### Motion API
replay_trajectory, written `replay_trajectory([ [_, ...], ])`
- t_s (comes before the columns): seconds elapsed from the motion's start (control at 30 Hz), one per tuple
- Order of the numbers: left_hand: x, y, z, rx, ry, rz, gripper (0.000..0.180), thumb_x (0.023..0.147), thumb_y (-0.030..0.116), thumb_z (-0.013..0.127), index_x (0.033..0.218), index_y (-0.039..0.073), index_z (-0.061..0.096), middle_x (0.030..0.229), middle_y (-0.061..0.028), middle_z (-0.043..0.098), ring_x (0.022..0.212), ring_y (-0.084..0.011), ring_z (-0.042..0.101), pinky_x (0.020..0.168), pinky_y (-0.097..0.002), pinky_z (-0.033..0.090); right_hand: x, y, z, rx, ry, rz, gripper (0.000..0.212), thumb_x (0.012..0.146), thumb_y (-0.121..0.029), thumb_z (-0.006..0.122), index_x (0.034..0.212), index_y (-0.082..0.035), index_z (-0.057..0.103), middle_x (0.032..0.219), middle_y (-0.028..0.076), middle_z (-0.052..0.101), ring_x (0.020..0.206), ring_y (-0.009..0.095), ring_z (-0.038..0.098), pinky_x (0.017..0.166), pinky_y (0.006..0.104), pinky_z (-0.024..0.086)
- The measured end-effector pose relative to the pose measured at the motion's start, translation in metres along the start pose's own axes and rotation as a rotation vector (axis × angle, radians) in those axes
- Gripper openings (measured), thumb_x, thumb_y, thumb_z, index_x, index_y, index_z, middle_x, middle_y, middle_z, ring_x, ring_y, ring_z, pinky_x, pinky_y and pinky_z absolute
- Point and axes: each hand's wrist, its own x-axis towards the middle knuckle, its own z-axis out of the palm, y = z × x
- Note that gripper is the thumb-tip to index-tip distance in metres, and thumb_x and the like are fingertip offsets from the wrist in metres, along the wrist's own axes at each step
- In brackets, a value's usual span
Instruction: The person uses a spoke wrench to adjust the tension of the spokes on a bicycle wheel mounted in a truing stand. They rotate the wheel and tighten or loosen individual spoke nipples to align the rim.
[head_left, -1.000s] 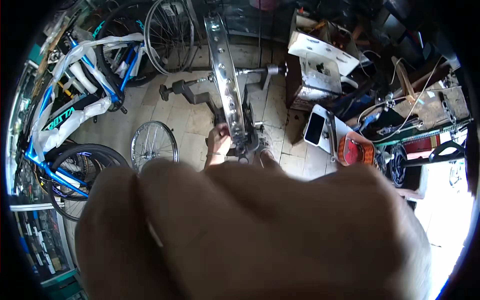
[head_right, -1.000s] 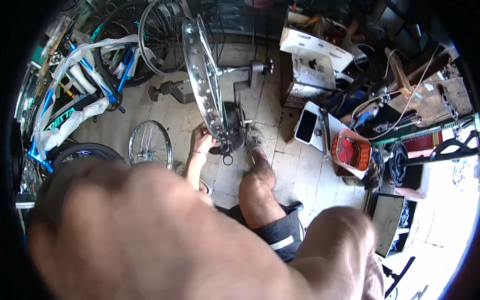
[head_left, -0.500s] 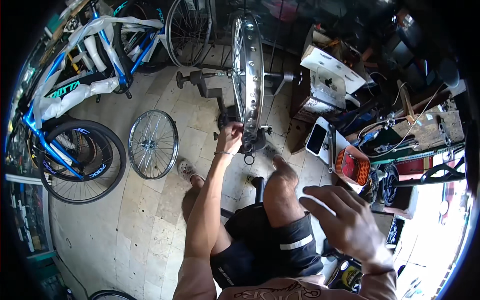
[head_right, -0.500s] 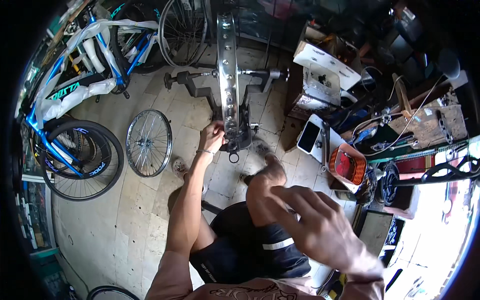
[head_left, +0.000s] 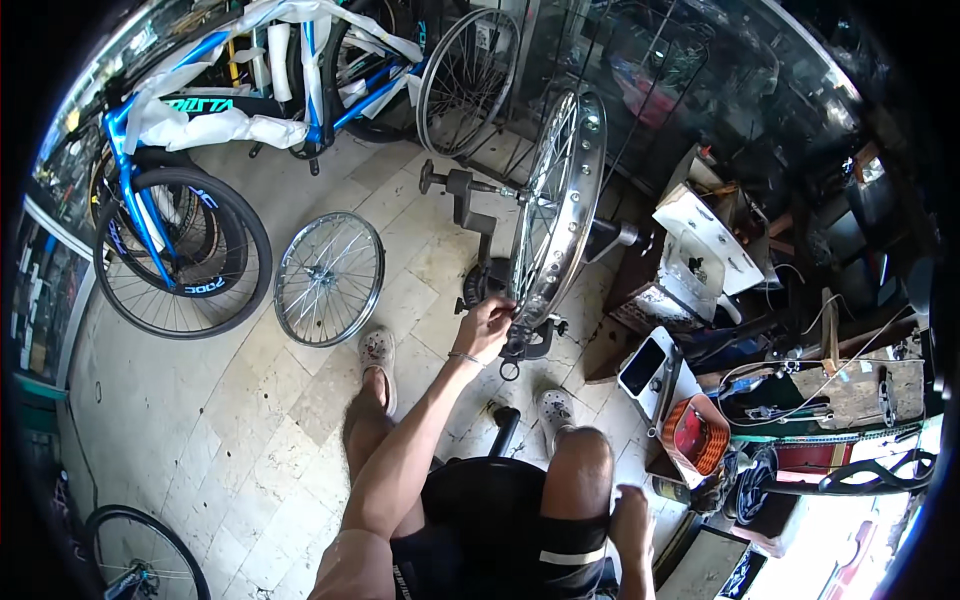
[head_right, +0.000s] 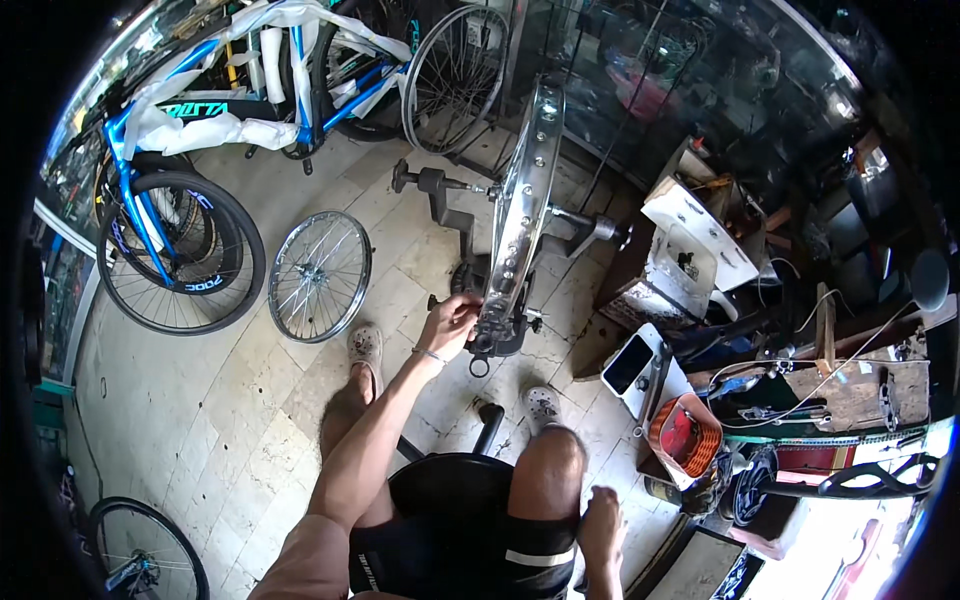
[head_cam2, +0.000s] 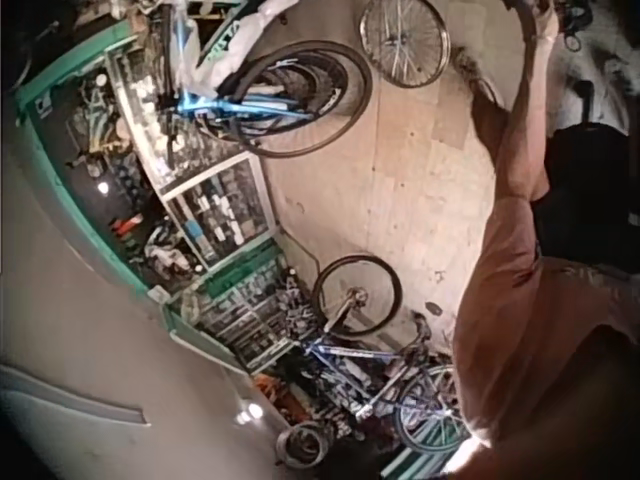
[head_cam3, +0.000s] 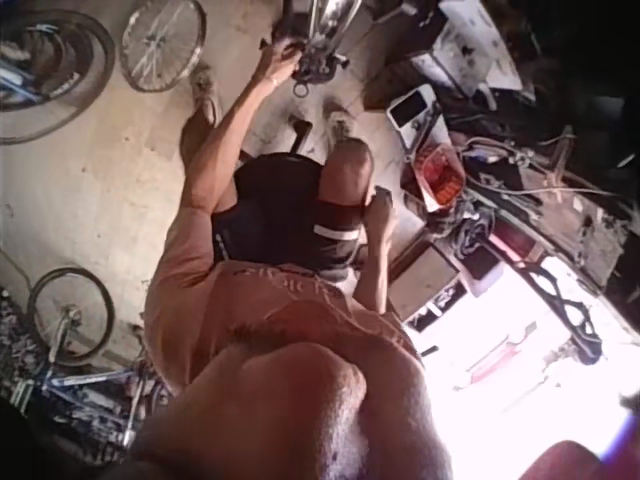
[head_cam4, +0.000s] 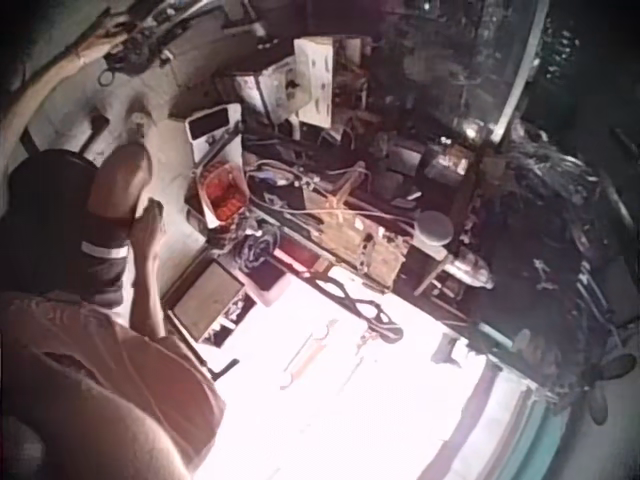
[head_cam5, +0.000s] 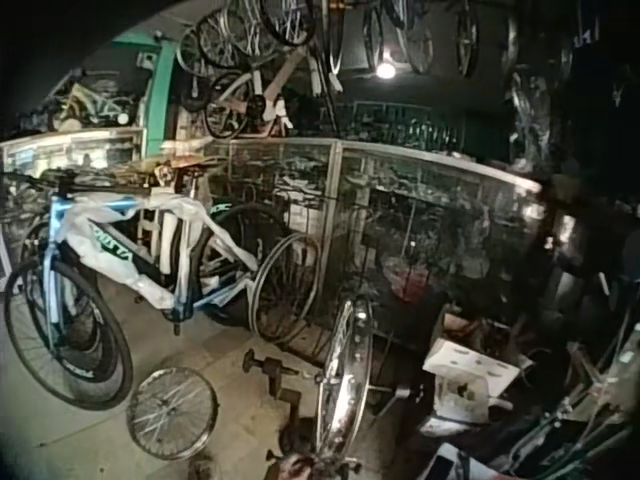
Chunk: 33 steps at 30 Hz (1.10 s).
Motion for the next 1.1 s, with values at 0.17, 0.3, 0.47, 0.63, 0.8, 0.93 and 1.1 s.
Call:
replay_trajectory([
  [0.17,-0.013,0.017,-0.004,-0.087,0.031,-0.143,0.020,0.085,0.002,0.056,0.105,0.000,0.056,0.086,-0.0034,0.061,0.061,-0.0067,0.052,0.051,-0.0199,0.042,0.130,-0.112,-0.041,0.608,0.204,-0.326,0.022,0.086,-0.012,0.052,0.102,0.003,0.059,0.087,0.017,0.063,0.078,0.019,0.063,0.068,0.0313,0.048],
  [0.3,0.013,0.006,-0.022,-0.385,0.185,-0.295,0.018,0.088,0.008,0.053,0.101,-0.004,0.056,0.078,-0.0067,0.061,0.062,-0.0105,0.054,0.053,-0.0223,0.044,0.225,-0.154,0.013,0.967,-0.186,-0.287,0.023,0.091,-0.011,0.048,0.106,0.004,0.058,0.092,0.008,0.063,0.084,0.013,0.060,0.070,0.0251,0.047],
  [0.47,0.027,0.005,-0.029,-0.659,0.305,-0.353,0.022,0.091,0.009,0.047,0.109,-0.001,0.053,0.074,-0.0084,0.061,0.057,-0.0127,0.055,0.048,-0.0256,0.045,0.264,-0.154,0.048,1.072,-0.347,-0.221,0.021,0.087,-0.007,0.050,0.102,0.004,0.059,0.085,0.007,0.063,0.070,0.011,0.057,0.059,0.0248,0.046],
  [0.63,0.022,0.035,-0.044,-0.332,0.141,-0.377,0.035,0.090,0.009,0.052,0.124,0.004,0.047,0.071,-0.0095,0.061,0.046,-0.0115,0.052,0.040,-0.0229,0.041,0.264,-0.166,0.040,0.882,-0.430,-0.331,0.020,0.083,-0.006,0.056,0.100,-0.002,0.064,0.082,0.000,0.062,0.065,0.005,0.051,0.052,0.0195,0.038],
  [0.8,0.030,0.030,-0.062,-0.178,0.145,-0.215,0.029,0.088,0.005,0.054,0.116,0.001,0.053,0.078,-0.0057,0.061,0.060,-0.0090,0.054,0.051,-0.0205,0.045,0.281,-0.153,0.051,0.976,-0.544,-0.316,0.028,0.079,-0.008,0.061,0.105,0.003,0.061,0.087,0.004,0.064,0.070,0.007,0.053,0.062,0.0203,0.041],
  [0.93,0.034,0.032,-0.061,-0.305,0.232,-0.302,0.024,0.088,0.007,0.054,0.112,0.002,0.055,0.077,-0.0053,0.060,0.060,-0.0087,0.054,0.051,-0.0202,0.044,0.279,-0.149,0.042,1.043,-0.566,-0.312,0.033,0.083,-0.014,0.061,0.110,0.004,0.058,0.094,0.008,0.065,0.075,0.008,0.056,0.066,0.0185,0.042],
  [1.1,0.030,0.047,-0.062,-0.365,0.238,-0.276,0.023,0.088,0.007,0.053,0.110,0.002,0.056,0.075,-0.0071,0.060,0.057,-0.0077,0.051,0.050,-0.0197,0.042,0.265,-0.152,0.002,1.232,-0.387,-0.251,0.023,0.086,-0.013,0.053,0.102,0.004,0.059,0.098,0.016,0.064,0.078,0.015,0.060,0.068,0.0263,0.046],
])
